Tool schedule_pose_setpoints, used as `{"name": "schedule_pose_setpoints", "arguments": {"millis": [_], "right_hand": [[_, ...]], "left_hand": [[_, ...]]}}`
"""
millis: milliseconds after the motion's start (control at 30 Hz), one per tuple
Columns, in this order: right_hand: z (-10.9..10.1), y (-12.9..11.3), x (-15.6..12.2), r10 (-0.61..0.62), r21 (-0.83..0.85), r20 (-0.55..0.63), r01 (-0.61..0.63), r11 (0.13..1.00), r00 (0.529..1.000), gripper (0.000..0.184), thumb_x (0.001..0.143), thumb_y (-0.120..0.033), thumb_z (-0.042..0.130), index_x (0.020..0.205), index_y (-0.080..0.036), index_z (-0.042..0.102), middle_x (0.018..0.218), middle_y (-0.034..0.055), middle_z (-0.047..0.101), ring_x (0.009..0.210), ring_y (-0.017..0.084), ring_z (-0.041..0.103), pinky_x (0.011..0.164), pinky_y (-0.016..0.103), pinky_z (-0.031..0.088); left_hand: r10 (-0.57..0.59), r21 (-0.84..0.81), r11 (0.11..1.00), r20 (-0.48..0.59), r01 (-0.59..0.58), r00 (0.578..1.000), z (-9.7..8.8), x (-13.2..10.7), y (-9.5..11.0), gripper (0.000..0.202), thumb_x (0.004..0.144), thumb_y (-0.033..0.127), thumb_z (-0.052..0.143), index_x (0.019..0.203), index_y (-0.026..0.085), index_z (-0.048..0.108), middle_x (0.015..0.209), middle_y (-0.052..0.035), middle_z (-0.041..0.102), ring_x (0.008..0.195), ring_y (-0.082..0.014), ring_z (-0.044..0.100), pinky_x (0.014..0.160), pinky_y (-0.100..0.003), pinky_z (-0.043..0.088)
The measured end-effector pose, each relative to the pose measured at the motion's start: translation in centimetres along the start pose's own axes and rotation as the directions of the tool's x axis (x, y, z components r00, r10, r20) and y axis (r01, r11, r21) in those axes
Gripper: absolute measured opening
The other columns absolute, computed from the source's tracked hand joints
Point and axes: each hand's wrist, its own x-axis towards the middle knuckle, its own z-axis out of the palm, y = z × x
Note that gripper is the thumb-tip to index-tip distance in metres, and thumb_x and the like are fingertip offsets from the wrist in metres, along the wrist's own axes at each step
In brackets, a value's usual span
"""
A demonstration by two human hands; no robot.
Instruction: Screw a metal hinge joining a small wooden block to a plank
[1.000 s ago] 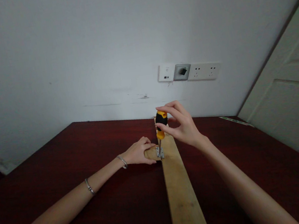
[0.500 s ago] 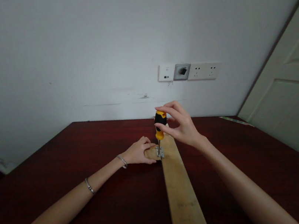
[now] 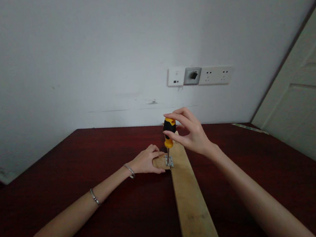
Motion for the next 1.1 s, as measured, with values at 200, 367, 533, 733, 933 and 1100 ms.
{"name": "schedule_pose_setpoints", "arguments": {"millis": [200, 367, 533, 733, 933, 1100], "right_hand": [[0.05, -0.02, 0.01, -0.003, 0.018, 0.000, 0.003, 1.000, 1.000, 0.038, 0.082, -0.030, 0.060, 0.119, -0.028, 0.053, 0.105, 0.0063, 0.046, 0.094, 0.019, 0.052, 0.062, 0.030, 0.060], [-0.01, -0.14, 0.02, 0.000, 0.009, 0.002, 0.000, 1.000, 1.000, 0.038, 0.082, -0.031, 0.059, 0.119, -0.029, 0.053, 0.104, 0.0062, 0.047, 0.093, 0.018, 0.052, 0.060, 0.029, 0.059], [0.00, -0.12, -0.05, 0.000, 0.035, 0.008, 0.000, 0.999, 1.000, 0.039, 0.083, -0.029, 0.058, 0.121, -0.027, 0.052, 0.106, 0.0066, 0.047, 0.095, 0.018, 0.052, 0.062, 0.029, 0.059], [0.13, -0.21, -0.02, 0.013, 0.059, 0.029, -0.014, 0.998, 1.000, 0.043, 0.084, -0.026, 0.057, 0.126, -0.028, 0.049, 0.108, 0.0074, 0.048, 0.096, 0.018, 0.052, 0.063, 0.030, 0.059], [0.02, -0.29, 0.17, 0.041, 0.112, 0.066, -0.048, 0.993, 0.997, 0.039, 0.085, -0.021, 0.054, 0.124, -0.027, 0.050, 0.112, 0.0073, 0.050, 0.100, 0.019, 0.052, 0.073, 0.034, 0.058], [0.04, -0.17, 0.18, 0.056, 0.129, 0.075, -0.066, 0.989, 0.996, 0.037, 0.084, -0.022, 0.056, 0.120, -0.027, 0.052, 0.111, 0.0074, 0.050, 0.099, 0.019, 0.053, 0.071, 0.033, 0.058]], "left_hand": [[0.004, 0.011, 1.000, -0.005, -0.004, 1.000, -0.01, 0.01, 0.01, 0.068, 0.061, 0.052, 0.074, 0.120, 0.022, 0.058, 0.105, -0.0079, 0.050, 0.097, -0.0242, 0.050, 0.085, -0.037, 0.045], [0.010, 0.013, 1.000, -0.007, -0.010, 1.000, 0.02, -0.03, -0.04, 0.067, 0.062, 0.053, 0.073, 0.119, 0.021, 0.058, 0.106, -0.0087, 0.050, 0.098, -0.0249, 0.050, 0.087, -0.039, 0.045], [0.008, 0.029, 1.000, -0.001, -0.008, 1.000, -0.07, 0.02, 0.06, 0.068, 0.062, 0.053, 0.073, 0.120, 0.019, 0.058, 0.107, -0.0092, 0.049, 0.097, -0.0245, 0.050, 0.086, -0.039, 0.046], [0.011, 0.023, 1.000, 0.006, -0.011, 1.000, -0.07, 0.02, 0.07, 0.067, 0.062, 0.051, 0.074, 0.118, 0.017, 0.059, 0.105, -0.0097, 0.050, 0.098, -0.0252, 0.050, 0.084, -0.038, 0.047], [0.016, 0.003, 1.000, 0.000, -0.016, 1.000, -0.01, 0.01, -0.03, 0.066, 0.062, 0.052, 0.073, 0.118, 0.018, 0.059, 0.104, -0.0090, 0.049, 0.097, -0.0245, 0.051, 0.084, -0.038, 0.047], [0.021, 0.004, 1.000, -0.007, -0.021, 1.000, -0.02, 0.04, 0.01, 0.066, 0.063, 0.051, 0.074, 0.119, 0.020, 0.059, 0.105, -0.0088, 0.050, 0.098, -0.0245, 0.050, 0.086, -0.039, 0.047]]}}
